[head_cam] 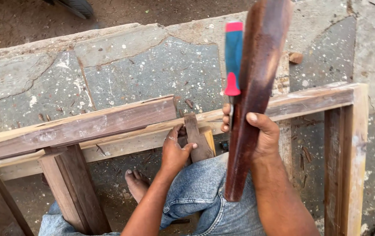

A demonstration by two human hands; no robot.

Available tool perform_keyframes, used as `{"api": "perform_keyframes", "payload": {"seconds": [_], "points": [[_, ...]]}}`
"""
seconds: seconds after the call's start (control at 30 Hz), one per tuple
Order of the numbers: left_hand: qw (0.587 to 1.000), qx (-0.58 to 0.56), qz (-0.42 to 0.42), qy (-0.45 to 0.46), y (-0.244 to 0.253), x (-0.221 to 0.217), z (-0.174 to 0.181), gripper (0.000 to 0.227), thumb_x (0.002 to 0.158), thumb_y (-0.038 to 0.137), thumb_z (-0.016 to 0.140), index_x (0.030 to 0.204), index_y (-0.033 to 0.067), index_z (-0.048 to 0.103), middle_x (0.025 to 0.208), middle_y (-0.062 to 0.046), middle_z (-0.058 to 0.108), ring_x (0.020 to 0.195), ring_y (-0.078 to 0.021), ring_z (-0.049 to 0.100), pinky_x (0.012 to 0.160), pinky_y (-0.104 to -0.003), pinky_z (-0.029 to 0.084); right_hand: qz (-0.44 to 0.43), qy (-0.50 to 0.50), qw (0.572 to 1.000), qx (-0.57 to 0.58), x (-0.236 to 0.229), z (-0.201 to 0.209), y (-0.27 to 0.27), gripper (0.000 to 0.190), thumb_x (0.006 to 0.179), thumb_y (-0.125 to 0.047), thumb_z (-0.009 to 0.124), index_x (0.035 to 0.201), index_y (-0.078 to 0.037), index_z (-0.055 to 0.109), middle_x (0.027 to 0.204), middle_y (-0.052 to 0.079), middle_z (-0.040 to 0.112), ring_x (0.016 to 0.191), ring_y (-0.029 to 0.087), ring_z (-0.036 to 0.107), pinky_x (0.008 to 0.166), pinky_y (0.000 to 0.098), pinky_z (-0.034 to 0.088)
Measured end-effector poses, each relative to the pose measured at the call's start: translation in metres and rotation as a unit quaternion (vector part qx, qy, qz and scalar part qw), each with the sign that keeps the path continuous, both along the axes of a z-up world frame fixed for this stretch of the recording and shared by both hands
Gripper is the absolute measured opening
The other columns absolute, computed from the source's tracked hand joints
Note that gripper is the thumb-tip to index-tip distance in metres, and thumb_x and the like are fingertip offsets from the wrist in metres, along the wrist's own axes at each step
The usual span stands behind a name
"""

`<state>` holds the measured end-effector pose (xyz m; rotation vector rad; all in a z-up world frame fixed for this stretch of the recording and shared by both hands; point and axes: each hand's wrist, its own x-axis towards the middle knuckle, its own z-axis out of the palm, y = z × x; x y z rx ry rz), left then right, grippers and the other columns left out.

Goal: Assembling and fitting wooden frame components using a hammer and hand tools.

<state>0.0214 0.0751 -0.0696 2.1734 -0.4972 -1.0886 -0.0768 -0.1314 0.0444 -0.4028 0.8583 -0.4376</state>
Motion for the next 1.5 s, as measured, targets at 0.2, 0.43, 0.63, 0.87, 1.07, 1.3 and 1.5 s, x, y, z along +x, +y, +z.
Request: {"api": "perform_keyframes", "payload": {"seconds": [0.2,0.43,0.63,0.87,1.07,1.3,1.5], "points": [[0.998,0.011,0.044,0.036,0.002,0.001,0.003,0.082,0.066,0.024,0.091,0.136,0.001,0.054,0.126,-0.018,0.064,0.12,-0.0317,0.062,0.104,-0.044,0.049,-0.029,-0.052,0.997,0.039,-0.008,-0.01,-0.003,0.075,0.079,-0.019,0.079,0.142,0.008,0.048,0.107,0.023,0.065,0.094,0.029,0.068,0.083,0.0437,0.06],[1.0,0.006,-0.026,-0.001,0.018,-0.008,-0.017,0.076,0.074,0.036,0.091,0.136,0.0045,0.06,0.136,-0.023,0.058,0.132,-0.0375,0.052,0.107,-0.048,0.044,-0.021,-0.049,0.996,0.068,-0.008,-0.016,-0.005,0.075,0.078,-0.018,0.08,0.14,0.011,0.049,0.108,0.024,0.065,0.096,0.031,0.067,0.083,0.0452,0.058],[0.998,0.05,-0.013,0.035,0.007,0.001,-0.001,0.074,0.071,0.037,0.089,0.134,0.0091,0.063,0.138,-0.018,0.059,0.134,-0.0342,0.051,0.109,-0.047,0.045,-0.006,-0.048,0.996,0.071,-0.001,-0.017,-0.006,0.069,0.078,-0.02,0.08,0.134,0.011,0.054,0.107,0.024,0.066,0.095,0.031,0.068,0.083,0.0431,0.059],[0.997,0.045,-0.026,-0.057,0.011,-0.007,-0.002,0.064,0.074,0.04,0.089,0.126,0.0088,0.07,0.149,-0.015,0.052,0.14,-0.0369,0.044,0.111,-0.049,0.04,0.004,-0.146,0.987,0.066,-0.006,0.004,-0.015,0.077,0.082,-0.02,0.081,0.144,0.007,0.045,0.111,0.022,0.066,0.101,0.03,0.068,0.088,0.0425,0.061],[0.991,0.095,0.001,-0.092,0.002,-0.012,0.028,0.069,0.077,0.041,0.083,0.138,0.0165,0.064,0.148,-0.014,0.052,0.135,-0.0363,0.047,0.109,-0.047,0.041,-0.007,-0.111,0.99,-0.088,-0.095,0.057,-0.038,0.087,0.081,-0.02,0.086,0.152,0.006,0.043,0.106,0.021,0.067,0.092,0.029,0.071,0.083,0.0407,0.065],[0.989,0.068,-0.007,-0.129,0.056,-0.015,-0.014,0.067,0.086,0.048,0.076,0.138,0.0082,0.06,0.138,-0.018,0.062,0.127,-0.0366,0.059,0.104,-0.047,0.047,0.08,0.25,0.909,-0.324,-0.249,0.049,-0.019,0.071,0.069,-0.004,0.072,0.138,-0.003,0.052,0.102,0.011,0.07,0.09,0.025,0.07,0.083,0.0396,0.062],[0.988,0.074,-0.035,-0.13,0.116,-0.005,0.0,0.048,0.088,0.037,0.077,0.124,0.0069,0.072,0.119,-0.019,0.073,0.11,-0.0322,0.071,0.095,-0.042,0.054,0.016,0.417,0.895,-0.155,-0.376,-0.07,0.08,0.069,0.066,-0.005,0.078,0.129,-0.005,0.05,0.105,0.012,0.067,0.088,0.024,0.068,0.08,0.039,0.059]]}}
